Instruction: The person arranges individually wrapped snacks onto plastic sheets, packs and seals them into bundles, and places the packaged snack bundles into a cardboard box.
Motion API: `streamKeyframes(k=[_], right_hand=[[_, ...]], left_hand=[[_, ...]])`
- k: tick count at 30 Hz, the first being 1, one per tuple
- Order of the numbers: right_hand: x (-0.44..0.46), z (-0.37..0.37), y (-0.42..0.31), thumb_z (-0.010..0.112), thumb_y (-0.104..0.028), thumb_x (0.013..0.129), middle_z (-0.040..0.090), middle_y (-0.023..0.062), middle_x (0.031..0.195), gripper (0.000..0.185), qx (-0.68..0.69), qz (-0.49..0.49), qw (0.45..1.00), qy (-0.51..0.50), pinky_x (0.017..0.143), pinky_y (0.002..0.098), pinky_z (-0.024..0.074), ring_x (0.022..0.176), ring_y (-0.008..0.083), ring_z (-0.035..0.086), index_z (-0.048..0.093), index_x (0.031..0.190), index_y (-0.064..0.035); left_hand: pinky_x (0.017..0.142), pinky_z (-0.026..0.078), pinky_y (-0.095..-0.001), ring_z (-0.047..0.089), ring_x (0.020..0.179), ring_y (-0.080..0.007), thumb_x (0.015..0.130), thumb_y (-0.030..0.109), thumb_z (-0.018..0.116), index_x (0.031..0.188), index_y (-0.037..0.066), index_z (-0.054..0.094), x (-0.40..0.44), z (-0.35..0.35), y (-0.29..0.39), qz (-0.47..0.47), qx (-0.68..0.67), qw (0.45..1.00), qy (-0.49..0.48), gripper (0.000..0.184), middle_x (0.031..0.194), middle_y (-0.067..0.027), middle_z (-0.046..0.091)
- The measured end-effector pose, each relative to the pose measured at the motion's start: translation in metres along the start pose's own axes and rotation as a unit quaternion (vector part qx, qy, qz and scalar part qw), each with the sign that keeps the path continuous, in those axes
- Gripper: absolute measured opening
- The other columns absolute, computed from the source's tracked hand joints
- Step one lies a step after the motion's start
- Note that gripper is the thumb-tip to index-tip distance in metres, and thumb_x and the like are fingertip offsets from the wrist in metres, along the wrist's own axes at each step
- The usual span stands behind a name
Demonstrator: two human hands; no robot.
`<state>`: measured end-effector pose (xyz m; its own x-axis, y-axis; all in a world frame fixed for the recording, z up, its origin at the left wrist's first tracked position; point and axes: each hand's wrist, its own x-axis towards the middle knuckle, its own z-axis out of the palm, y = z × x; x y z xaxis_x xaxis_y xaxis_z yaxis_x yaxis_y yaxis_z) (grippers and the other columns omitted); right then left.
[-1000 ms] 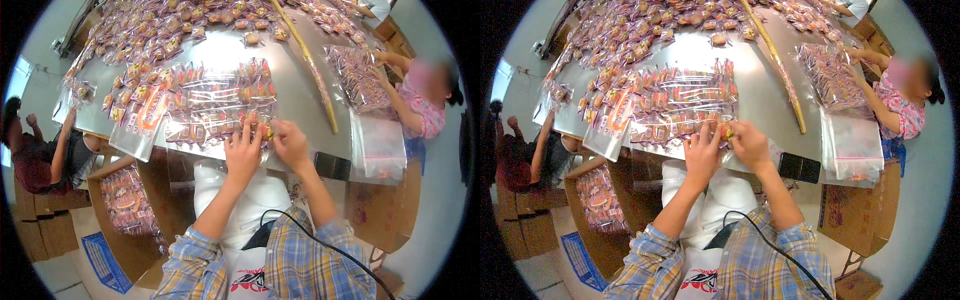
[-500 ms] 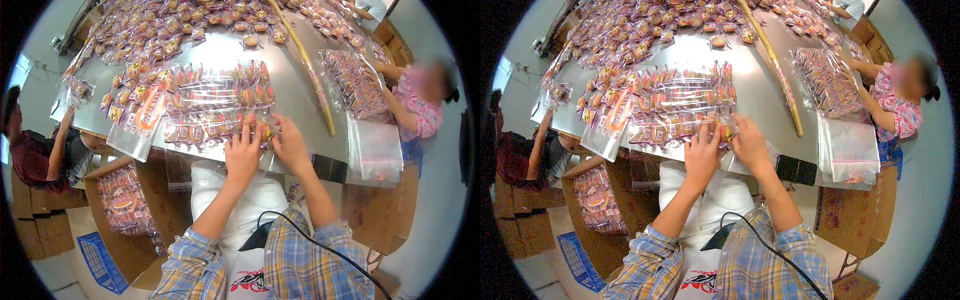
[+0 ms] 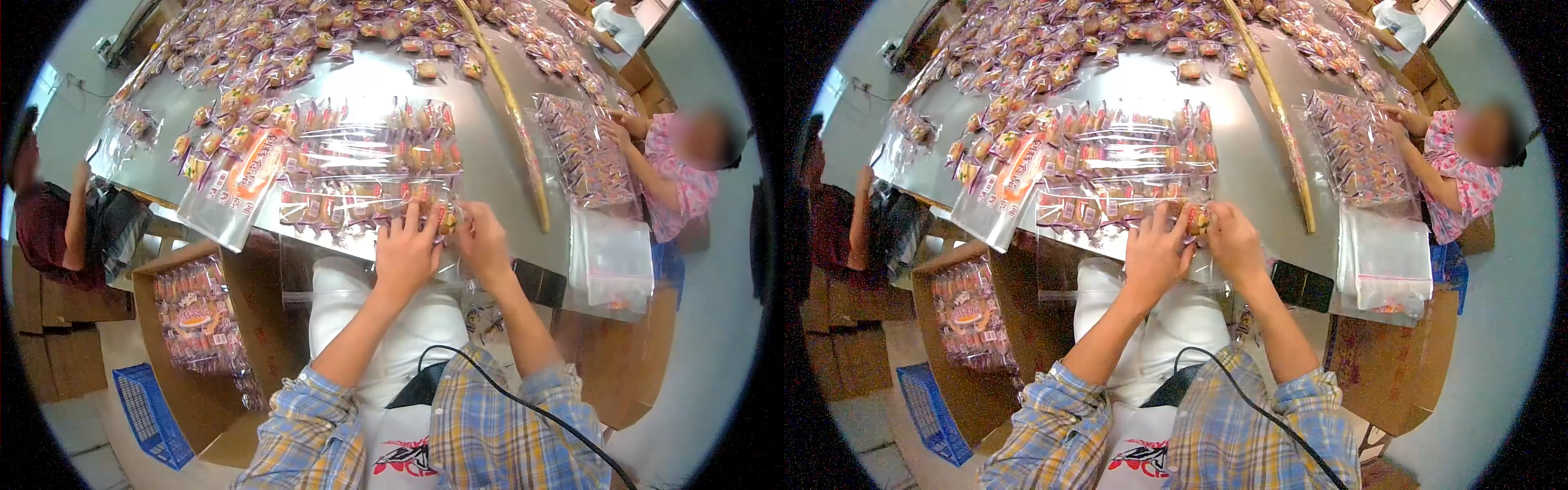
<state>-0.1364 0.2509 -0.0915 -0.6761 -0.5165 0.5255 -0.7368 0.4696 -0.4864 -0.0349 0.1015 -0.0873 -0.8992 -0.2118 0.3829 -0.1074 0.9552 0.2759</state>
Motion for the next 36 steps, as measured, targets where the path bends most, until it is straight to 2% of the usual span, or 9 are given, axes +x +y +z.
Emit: streamKeyframes(k=[6,12,15,18,21,27,30,33,36], right_hand=[[-0.003,-0.004,-0.008,0.068,0.0,0.088,0.066,0.0165,0.104,0.033,0.089,0.055,0.993,0.055,0.072,0.0481,0.0577,0.084,0.0395,0.068,0.061,0.12,-0.008],[0.013,-0.004,-0.014,0.071,-0.003,0.087,0.065,0.0125,0.1,0.027,-0.147,-0.069,0.985,0.058,0.067,0.0428,0.058,0.084,0.0341,0.068,0.064,0.113,-0.0094],[0.019,-0.009,-0.001,0.073,-0.002,0.085,0.066,0.0106,0.1,0.031,-0.096,-0.175,0.977,0.078,0.065,0.0414,0.0575,0.083,0.0323,0.067,0.063,0.114,-0.0104],[0.019,-0.011,-0.004,0.076,0.0,0.082,0.067,0.0104,0.099,0.034,-0.082,-0.18,0.975,0.1,0.065,0.0413,0.0577,0.083,0.0324,0.068,0.063,0.112,-0.0097],[0.016,-0.006,0.002,0.078,0.002,0.079,0.068,0.0114,0.1,0.037,0.0,-0.128,0.986,0.108,0.066,0.0409,0.0581,0.082,0.0326,0.069,0.063,0.111,-0.0086],[0.002,-0.01,-0.004,0.08,0.005,0.075,0.072,0.0141,0.102,0.041,0.024,-0.125,0.989,0.07,0.068,0.0401,0.0592,0.083,0.0334,0.072,0.063,0.111,-0.0071],[-0.001,-0.013,-0.004,0.08,0.005,0.075,0.074,0.0142,0.102,0.04,0.012,-0.136,0.989,0.059,0.069,0.0398,0.0596,0.084,0.0323,0.073,0.063,0.11,-0.0069],[-0.001,-0.017,-0.001,0.08,0.005,0.075,0.074,0.014,0.103,0.039,0.009,-0.147,0.988,0.052,0.067,0.0397,0.0592,0.084,0.0309,0.073,0.063,0.109,-0.0067],[0.005,-0.023,-0.001,0.081,0.005,0.074,0.074,0.0125,0.102,0.038,-0.003,-0.155,0.985,0.072,0.072,0.0408,0.0597,0.086,0.0324,0.073,0.063,0.106,-0.0066]], left_hand=[[0.077,0.046,-0.0415,0.062,0.093,-0.0271,0.077,0.029,0.08,0.142,0.018,0.063,-0.009,0.004,0.001,0.004,-0.033,0.996,0.086,0.068,0.143,-0.012,0.059],[0.078,0.045,-0.0413,0.061,0.092,-0.0266,0.078,0.026,0.078,0.14,0.018,0.066,-0.013,0.01,0.001,0.025,-0.011,0.996,0.085,0.063,0.14,-0.0117,0.062],[0.078,0.045,-0.0415,0.061,0.092,-0.0266,0.08,0.026,0.078,0.137,0.016,0.067,-0.011,0.007,0.004,0.014,-0.01,0.996,0.082,0.058,0.134,-0.0107,0.064],[0.079,0.045,-0.0413,0.061,0.093,-0.0264,0.081,0.026,0.077,0.133,0.014,0.067,-0.009,0.004,0.008,0.001,-0.023,0.996,0.083,0.054,0.129,-0.0093,0.065],[0.08,0.045,-0.0414,0.062,0.093,-0.0261,0.082,0.027,0.078,0.127,0.012,0.068,-0.009,0.004,0.008,-0.004,-0.031,0.994,0.1,0.049,0.124,-0.0083,0.066],[0.08,0.045,-0.0382,0.062,0.094,-0.0215,0.079,0.033,0.08,0.125,0.013,0.067,-0.001,0.012,0.015,-0.05,-0.053,0.991,0.111,0.052,0.127,-0.0028,0.066],[0.082,0.047,-0.0415,0.062,0.095,-0.0263,0.078,0.027,0.082,0.131,0.012,0.067,0.001,0.012,0.013,-0.067,-0.055,0.993,0.077,0.057,0.118,-0.0066,0.068],[0.083,0.048,-0.0422,0.064,0.1,-0.0282,0.079,0.026,0.083,0.131,0.011,0.067,0.003,0.002,0.018,-0.085,-0.077,0.99,0.084,0.057,0.121,-0.0086,0.066],[0.086,0.049,-0.0429,0.064,0.107,-0.0307,0.082,0.024,0.081,0.132,0.009,0.066,-0.001,-0.006,0.012,-0.05,-0.103,0.991,0.061,0.055,0.126,-0.0126,0.064]])
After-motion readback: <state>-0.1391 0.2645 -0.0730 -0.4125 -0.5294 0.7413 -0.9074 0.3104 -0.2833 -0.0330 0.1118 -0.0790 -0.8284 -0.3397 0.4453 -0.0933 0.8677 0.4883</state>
